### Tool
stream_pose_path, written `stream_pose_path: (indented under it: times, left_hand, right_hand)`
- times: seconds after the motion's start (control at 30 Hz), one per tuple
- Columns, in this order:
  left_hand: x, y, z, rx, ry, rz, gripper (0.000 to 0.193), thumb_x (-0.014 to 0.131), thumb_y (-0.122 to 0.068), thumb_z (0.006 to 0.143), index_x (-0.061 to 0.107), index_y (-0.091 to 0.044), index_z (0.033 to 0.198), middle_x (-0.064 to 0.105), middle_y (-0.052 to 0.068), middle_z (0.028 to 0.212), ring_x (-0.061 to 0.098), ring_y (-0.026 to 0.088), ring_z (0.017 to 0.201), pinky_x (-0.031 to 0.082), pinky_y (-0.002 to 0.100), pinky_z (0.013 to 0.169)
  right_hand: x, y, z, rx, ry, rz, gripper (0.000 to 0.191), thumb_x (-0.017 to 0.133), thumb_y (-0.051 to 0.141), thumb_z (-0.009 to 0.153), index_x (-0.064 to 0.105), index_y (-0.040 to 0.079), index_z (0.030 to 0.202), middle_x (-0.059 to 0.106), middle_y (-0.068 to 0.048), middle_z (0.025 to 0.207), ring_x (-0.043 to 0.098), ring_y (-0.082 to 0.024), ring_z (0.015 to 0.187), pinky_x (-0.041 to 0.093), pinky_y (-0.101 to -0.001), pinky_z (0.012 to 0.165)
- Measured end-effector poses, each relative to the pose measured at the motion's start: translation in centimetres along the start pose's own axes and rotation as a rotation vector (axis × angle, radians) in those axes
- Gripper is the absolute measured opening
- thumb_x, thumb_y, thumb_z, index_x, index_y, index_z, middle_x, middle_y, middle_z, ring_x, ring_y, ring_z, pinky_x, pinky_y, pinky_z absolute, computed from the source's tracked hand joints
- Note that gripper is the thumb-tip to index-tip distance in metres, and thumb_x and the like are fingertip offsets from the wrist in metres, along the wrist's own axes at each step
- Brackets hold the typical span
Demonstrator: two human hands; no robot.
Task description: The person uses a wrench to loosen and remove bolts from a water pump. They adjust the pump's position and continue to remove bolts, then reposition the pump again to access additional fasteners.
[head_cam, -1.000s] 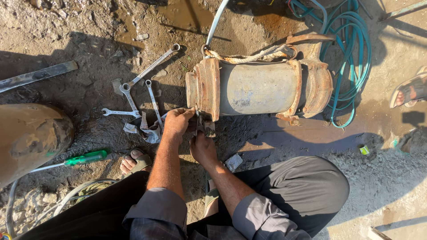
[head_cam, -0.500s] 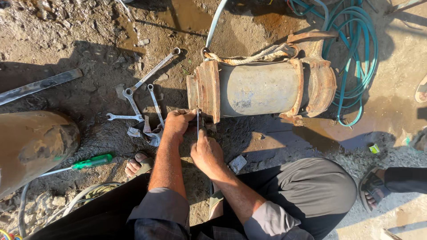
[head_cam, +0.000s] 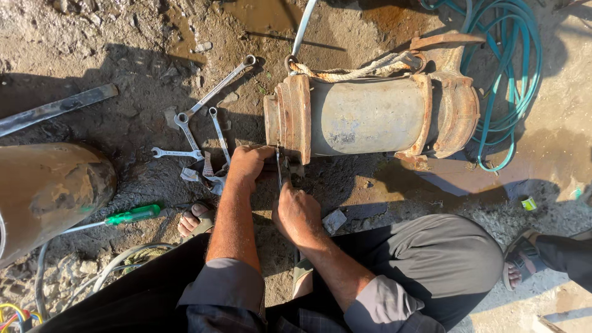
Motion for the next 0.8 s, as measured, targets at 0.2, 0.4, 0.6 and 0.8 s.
stream_pose_path:
  times: [0.2, 0.4, 0.6, 0.8]
  left_hand:
    - [0.2, -0.5, -0.5, 0.013, 0.004, -0.015, 0.021, 0.075, -0.01, 0.088, 0.075, 0.007, 0.101, 0.076, 0.016, 0.086, 0.073, 0.023, 0.069, 0.063, 0.036, 0.06]
    - [0.7, -1.5, -0.5, 0.08, 0.046, 0.063, 0.019, 0.072, -0.007, 0.088, 0.074, 0.008, 0.1, 0.077, 0.017, 0.086, 0.076, 0.024, 0.071, 0.065, 0.036, 0.063]
    - [1.1, -1.4, -0.4, 0.05, 0.059, -0.014, 0.017, 0.072, -0.006, 0.088, 0.073, 0.007, 0.098, 0.076, 0.017, 0.087, 0.075, 0.026, 0.072, 0.064, 0.038, 0.063]
    - [0.4, 0.0, -0.6, -0.067, -0.044, -0.169, 0.017, 0.069, -0.012, 0.091, 0.074, 0.003, 0.097, 0.074, 0.017, 0.086, 0.071, 0.025, 0.071, 0.061, 0.039, 0.063]
  right_hand:
    - [3.1, -2.2, 1.2, 0.021, -0.116, 0.142, 0.027, 0.06, 0.01, 0.088, 0.056, -0.006, 0.11, 0.069, -0.026, 0.071, 0.07, -0.046, 0.066, 0.054, -0.057, 0.058]
    - [5.0, -2.2, 2.1, 0.044, -0.212, 0.29, 0.027, 0.058, 0.012, 0.091, 0.054, -0.009, 0.109, 0.068, -0.026, 0.071, 0.069, -0.047, 0.065, 0.052, -0.0584, 0.057]
    - [2.1, -1.3, 1.4, 0.04, -0.181, 0.179, 0.022, 0.057, 0.007, 0.091, 0.058, -0.005, 0.109, 0.07, -0.022, 0.072, 0.07, -0.04, 0.063, 0.056, -0.0515, 0.053]
    - [-6.5, 1.3, 0.4, -0.081, -0.247, 0.117, 0.029, 0.06, 0.012, 0.098, 0.06, -0.003, 0.122, 0.07, -0.016, 0.074, 0.07, -0.026, 0.051, 0.057, -0.0376, 0.038]
Point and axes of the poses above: each hand's wrist, its own z-axis towards the middle knuckle, its own x-axis out of the palm, y = z × x, the point moved 9 cm from there along z, towards the middle knuckle
